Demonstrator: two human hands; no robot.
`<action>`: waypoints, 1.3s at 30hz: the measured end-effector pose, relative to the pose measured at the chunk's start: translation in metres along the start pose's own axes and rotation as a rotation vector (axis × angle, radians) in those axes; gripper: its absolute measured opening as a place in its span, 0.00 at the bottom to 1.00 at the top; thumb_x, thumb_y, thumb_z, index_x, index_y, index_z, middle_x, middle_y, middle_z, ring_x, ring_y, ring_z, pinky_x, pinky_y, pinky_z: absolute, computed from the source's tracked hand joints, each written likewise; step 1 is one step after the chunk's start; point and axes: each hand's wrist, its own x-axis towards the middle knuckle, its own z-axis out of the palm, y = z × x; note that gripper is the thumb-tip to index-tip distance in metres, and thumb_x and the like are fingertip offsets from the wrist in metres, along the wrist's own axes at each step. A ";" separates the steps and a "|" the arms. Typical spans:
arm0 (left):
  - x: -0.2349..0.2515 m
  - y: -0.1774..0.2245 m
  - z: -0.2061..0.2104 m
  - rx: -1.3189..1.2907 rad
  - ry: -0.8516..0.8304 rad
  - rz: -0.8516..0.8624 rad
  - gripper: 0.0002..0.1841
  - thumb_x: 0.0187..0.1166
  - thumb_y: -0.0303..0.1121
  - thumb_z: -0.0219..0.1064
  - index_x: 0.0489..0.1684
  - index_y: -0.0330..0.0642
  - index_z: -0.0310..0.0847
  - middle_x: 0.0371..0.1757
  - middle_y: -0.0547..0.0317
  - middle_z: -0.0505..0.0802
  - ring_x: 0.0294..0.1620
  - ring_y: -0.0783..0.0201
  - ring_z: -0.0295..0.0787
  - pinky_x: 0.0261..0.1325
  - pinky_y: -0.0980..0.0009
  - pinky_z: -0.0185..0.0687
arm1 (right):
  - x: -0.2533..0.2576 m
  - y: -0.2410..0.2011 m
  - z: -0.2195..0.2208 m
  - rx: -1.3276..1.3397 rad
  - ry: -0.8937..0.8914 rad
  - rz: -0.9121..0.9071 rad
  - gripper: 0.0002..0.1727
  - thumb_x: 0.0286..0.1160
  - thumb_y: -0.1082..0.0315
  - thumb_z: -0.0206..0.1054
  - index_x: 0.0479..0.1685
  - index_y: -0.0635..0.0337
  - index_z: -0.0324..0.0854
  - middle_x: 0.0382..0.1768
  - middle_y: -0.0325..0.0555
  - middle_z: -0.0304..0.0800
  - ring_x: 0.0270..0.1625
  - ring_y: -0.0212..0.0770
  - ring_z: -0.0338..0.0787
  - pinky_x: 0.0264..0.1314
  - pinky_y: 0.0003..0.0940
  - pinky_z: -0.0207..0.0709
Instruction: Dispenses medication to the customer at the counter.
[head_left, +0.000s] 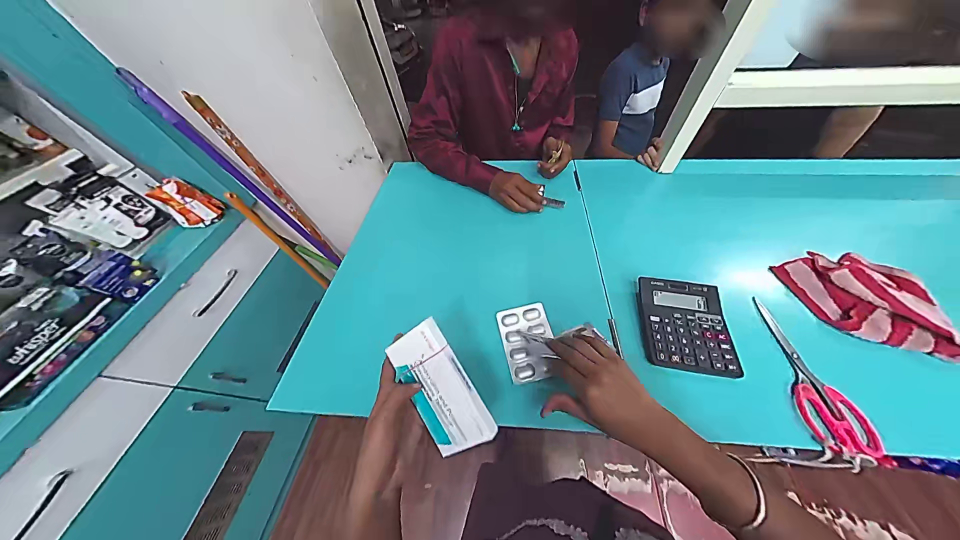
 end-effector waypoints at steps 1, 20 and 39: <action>-0.002 -0.002 0.002 -0.006 0.001 -0.010 0.39 0.72 0.29 0.53 0.90 0.50 0.44 0.72 0.59 0.82 0.65 0.67 0.86 0.60 0.65 0.89 | -0.001 0.004 -0.006 -0.021 0.020 0.034 0.45 0.79 0.26 0.45 0.47 0.58 0.93 0.58 0.47 0.95 0.61 0.47 0.94 0.65 0.46 0.84; -0.023 -0.026 0.109 0.584 -0.121 0.757 0.61 0.49 0.56 0.86 0.80 0.20 0.59 0.68 0.41 0.86 0.70 0.68 0.82 0.72 0.73 0.79 | 0.006 -0.047 -0.043 0.568 0.101 0.088 0.18 0.80 0.66 0.64 0.60 0.70 0.84 0.69 0.58 0.88 0.69 0.43 0.91 0.68 0.31 0.83; 0.001 -0.013 0.109 1.197 -0.159 1.289 0.39 0.59 0.53 0.80 0.74 0.51 0.73 0.70 0.53 0.87 0.73 0.51 0.79 0.81 0.54 0.64 | 0.033 -0.017 -0.083 0.915 0.187 0.317 0.18 0.76 0.74 0.62 0.60 0.72 0.87 0.38 0.45 0.97 0.35 0.20 0.91 0.43 0.13 0.83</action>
